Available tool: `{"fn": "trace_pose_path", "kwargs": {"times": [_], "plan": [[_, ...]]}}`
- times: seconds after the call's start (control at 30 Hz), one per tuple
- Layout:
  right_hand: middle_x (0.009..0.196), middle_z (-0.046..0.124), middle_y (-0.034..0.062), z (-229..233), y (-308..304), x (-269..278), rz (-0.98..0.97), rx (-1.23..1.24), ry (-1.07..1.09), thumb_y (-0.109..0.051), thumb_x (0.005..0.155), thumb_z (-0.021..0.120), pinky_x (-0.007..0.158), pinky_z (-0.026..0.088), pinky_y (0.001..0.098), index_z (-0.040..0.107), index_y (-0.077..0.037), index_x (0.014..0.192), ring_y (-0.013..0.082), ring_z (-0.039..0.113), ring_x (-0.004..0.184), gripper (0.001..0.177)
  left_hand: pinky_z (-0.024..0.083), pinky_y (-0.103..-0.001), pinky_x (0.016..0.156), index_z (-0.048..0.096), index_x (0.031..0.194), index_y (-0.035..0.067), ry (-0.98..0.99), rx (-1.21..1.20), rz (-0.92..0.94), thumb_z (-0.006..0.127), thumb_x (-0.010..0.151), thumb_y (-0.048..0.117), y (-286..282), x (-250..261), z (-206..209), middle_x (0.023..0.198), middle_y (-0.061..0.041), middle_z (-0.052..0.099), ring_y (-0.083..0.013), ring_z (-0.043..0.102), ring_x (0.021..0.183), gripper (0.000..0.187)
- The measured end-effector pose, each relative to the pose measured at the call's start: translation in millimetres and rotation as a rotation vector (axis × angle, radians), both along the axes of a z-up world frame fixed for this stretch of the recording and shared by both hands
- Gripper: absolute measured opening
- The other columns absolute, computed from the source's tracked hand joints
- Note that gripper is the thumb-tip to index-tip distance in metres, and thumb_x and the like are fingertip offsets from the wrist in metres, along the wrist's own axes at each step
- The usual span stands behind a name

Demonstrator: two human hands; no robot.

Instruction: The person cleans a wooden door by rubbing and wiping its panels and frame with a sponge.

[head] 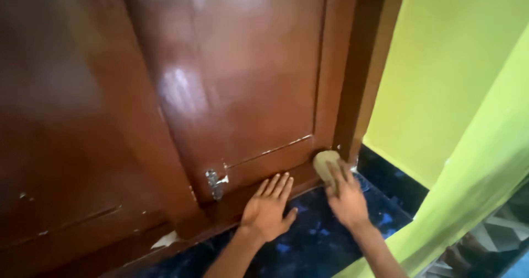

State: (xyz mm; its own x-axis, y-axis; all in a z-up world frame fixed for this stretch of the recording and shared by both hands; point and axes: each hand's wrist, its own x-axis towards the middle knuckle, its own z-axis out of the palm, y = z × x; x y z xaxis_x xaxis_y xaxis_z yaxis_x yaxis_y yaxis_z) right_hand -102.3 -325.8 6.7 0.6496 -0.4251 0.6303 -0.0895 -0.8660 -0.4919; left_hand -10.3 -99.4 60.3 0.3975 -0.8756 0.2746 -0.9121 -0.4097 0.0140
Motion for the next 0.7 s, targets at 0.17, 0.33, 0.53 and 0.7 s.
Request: {"fn": "trace_pose_path", "kwargs": {"times": [0.17,0.33,0.53,0.7], "plan": [[0.155,0.044,0.0144,25.6,32.2,-19.7,0.07,0.013,0.116,-0.015,0.082,0.068,0.11,0.043,0.0448,0.053,-0.023,0.146,0.0404,0.05,0.133,0.066,0.015,-0.04,0.123,0.025,0.158,0.01,0.056,0.021,0.138,0.049,0.097,0.051,-4.1,-7.1,-1.0,0.166,-0.005,0.024,-0.0218,0.022,0.152,0.077],[0.151,0.049,0.0077,40.1,50.4,-25.8,0.138,-0.018,0.147,-0.019,0.08,0.073,0.105,0.049,0.0444,0.057,-0.027,0.141,0.0357,0.055,0.13,0.064,0.017,-0.038,0.124,0.025,0.161,0.014,0.051,0.049,0.185,0.045,0.098,0.053,-5.4,-5.6,-7.0,0.169,-0.002,0.024,-0.0195,0.023,0.152,0.076],[0.155,0.044,0.0096,46.0,46.0,-23.5,-0.074,0.04,0.102,-0.018,0.078,0.074,0.102,0.047,0.05,0.055,-0.023,0.141,0.0377,0.054,0.126,0.066,0.023,-0.037,0.121,0.033,0.155,0.008,-0.042,-0.085,0.228,0.042,0.1,0.047,-5.0,2.8,-23.3,0.162,-0.006,0.033,-0.0184,0.033,0.147,0.068],[0.145,0.042,0.0209,48.6,41.6,-25.0,0.001,0.138,0.032,-0.014,0.07,0.076,0.098,0.05,0.0479,0.056,-0.021,0.141,0.0445,0.056,0.12,0.073,0.027,-0.037,0.119,0.043,0.152,0.01,-0.052,-0.172,0.214,0.038,0.104,0.034,-7.7,7.0,-30.5,0.159,-0.005,0.043,-0.0183,0.038,0.145,0.054]]}}
